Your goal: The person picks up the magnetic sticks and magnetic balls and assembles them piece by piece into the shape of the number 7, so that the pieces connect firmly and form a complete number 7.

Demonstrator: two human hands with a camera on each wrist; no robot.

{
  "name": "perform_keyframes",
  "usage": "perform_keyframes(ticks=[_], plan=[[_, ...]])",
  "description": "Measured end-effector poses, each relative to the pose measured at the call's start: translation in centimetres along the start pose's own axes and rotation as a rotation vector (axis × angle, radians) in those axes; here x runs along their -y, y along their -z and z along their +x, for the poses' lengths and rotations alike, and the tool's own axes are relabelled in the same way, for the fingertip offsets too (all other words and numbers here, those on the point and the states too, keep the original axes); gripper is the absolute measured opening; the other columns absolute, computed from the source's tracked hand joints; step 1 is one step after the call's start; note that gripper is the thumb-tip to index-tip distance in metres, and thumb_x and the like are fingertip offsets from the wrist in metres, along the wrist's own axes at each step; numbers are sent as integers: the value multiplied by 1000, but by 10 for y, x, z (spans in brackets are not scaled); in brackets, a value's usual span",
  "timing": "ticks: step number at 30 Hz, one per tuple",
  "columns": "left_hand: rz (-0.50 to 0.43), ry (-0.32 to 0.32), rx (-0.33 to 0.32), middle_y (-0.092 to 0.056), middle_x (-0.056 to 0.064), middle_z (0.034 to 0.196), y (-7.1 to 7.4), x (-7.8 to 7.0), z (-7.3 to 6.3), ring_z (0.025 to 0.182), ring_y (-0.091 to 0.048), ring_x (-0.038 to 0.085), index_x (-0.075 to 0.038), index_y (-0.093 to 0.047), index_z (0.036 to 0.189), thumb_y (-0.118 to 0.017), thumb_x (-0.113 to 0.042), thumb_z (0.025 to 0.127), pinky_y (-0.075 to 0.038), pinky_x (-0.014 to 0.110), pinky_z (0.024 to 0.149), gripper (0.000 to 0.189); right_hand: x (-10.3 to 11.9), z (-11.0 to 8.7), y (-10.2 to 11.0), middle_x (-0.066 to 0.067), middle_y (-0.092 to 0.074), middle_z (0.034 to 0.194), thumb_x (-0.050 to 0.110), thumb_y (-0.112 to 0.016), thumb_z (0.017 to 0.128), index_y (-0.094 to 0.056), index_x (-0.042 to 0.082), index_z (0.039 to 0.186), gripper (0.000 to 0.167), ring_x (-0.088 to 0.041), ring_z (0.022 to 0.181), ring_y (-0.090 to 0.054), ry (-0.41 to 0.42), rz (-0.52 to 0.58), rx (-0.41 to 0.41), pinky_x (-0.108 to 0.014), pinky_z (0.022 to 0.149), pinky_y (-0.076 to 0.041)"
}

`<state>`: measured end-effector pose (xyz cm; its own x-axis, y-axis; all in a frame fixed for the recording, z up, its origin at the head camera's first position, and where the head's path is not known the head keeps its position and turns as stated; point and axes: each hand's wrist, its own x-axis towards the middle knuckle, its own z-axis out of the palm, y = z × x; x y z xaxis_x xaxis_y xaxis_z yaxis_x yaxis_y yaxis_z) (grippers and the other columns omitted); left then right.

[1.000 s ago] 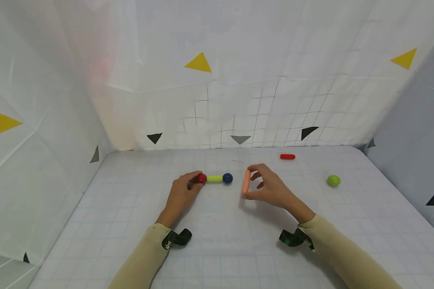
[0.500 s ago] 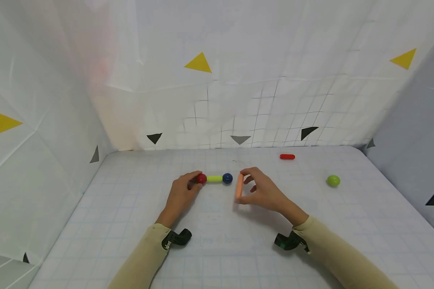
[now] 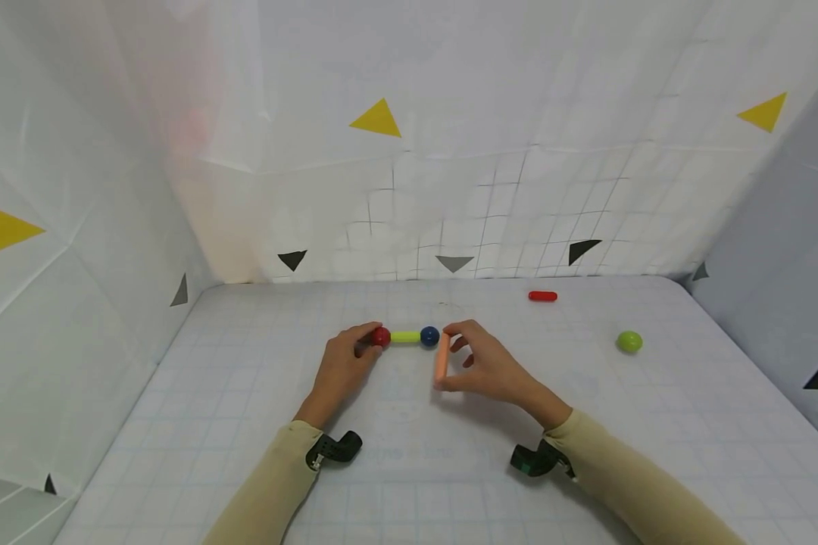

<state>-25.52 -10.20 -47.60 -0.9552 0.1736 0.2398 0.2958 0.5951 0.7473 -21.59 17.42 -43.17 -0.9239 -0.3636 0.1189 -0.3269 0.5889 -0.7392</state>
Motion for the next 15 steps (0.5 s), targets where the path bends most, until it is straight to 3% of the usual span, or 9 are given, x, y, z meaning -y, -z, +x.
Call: perform_keyframes(ticks=[15], plan=[[-3,7,1,-70,4,124,1,-2,-1,93,-58,20,-17,-68,139,-75,-10,97,-50,34,80,43,2,1,-10,-6,-55,134,28,-96,76,-53,3,141,82,-25,112,-59,22,-5,21,-38,83,-56]])
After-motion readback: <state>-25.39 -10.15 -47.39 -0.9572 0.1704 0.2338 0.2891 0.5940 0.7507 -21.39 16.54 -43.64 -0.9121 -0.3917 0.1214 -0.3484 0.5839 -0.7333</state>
